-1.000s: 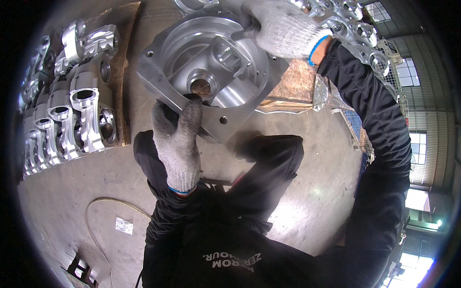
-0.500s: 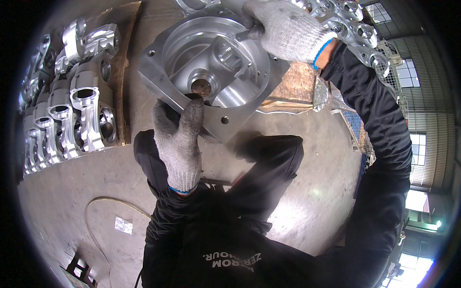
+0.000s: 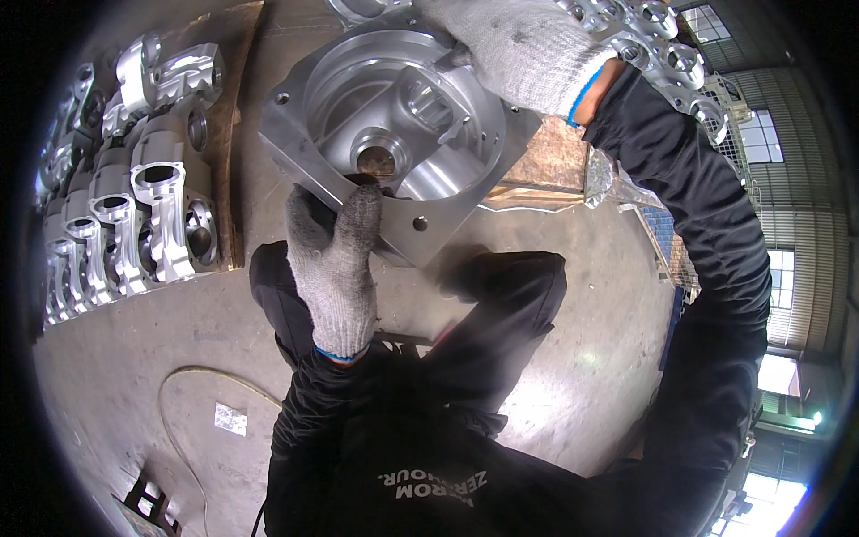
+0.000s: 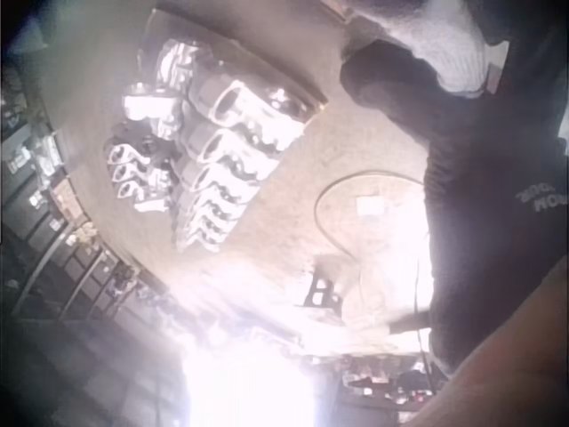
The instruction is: The person sits on the floor and uses a sanding pad to manually deburr and smooth the edges and surfaces of several large, silver metal castings. They handle the parts one by one, rotating them to access different areas, and place them back on a wooden pallet after finishing.
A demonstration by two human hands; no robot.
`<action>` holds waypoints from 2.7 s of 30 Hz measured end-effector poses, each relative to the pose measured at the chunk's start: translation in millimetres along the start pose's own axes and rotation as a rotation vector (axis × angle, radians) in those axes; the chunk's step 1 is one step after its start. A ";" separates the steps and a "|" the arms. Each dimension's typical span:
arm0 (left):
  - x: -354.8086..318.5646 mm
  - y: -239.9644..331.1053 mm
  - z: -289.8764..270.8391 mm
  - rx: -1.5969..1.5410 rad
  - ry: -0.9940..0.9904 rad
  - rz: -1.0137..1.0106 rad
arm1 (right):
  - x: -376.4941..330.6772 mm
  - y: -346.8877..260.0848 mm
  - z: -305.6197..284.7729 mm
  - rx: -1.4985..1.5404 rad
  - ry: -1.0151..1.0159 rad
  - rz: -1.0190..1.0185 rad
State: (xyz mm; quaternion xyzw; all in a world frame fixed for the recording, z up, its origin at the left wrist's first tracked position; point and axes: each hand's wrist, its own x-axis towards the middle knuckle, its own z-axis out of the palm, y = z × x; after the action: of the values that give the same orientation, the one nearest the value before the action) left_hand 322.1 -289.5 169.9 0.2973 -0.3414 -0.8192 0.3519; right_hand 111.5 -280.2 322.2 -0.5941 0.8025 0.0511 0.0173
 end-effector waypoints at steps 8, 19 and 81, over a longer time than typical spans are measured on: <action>-0.3 1.6 2.6 -0.045 -0.007 0.012 | -2.0 -1.2 1.2 -0.080 0.019 -0.028; 0.1 -0.2 0.3 0.015 0.007 0.033 | -4.0 -10.7 -9.6 -0.201 -0.066 0.022; 1.3 1.5 1.7 0.006 -0.003 0.012 | -15.8 8.4 22.4 -0.179 0.181 0.049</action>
State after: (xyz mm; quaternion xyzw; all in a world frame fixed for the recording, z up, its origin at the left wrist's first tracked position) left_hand 320.6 -290.7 171.8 0.2949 -0.3461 -0.8166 0.3555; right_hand 107.4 -260.4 301.8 -0.5756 0.8074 0.0689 -0.1095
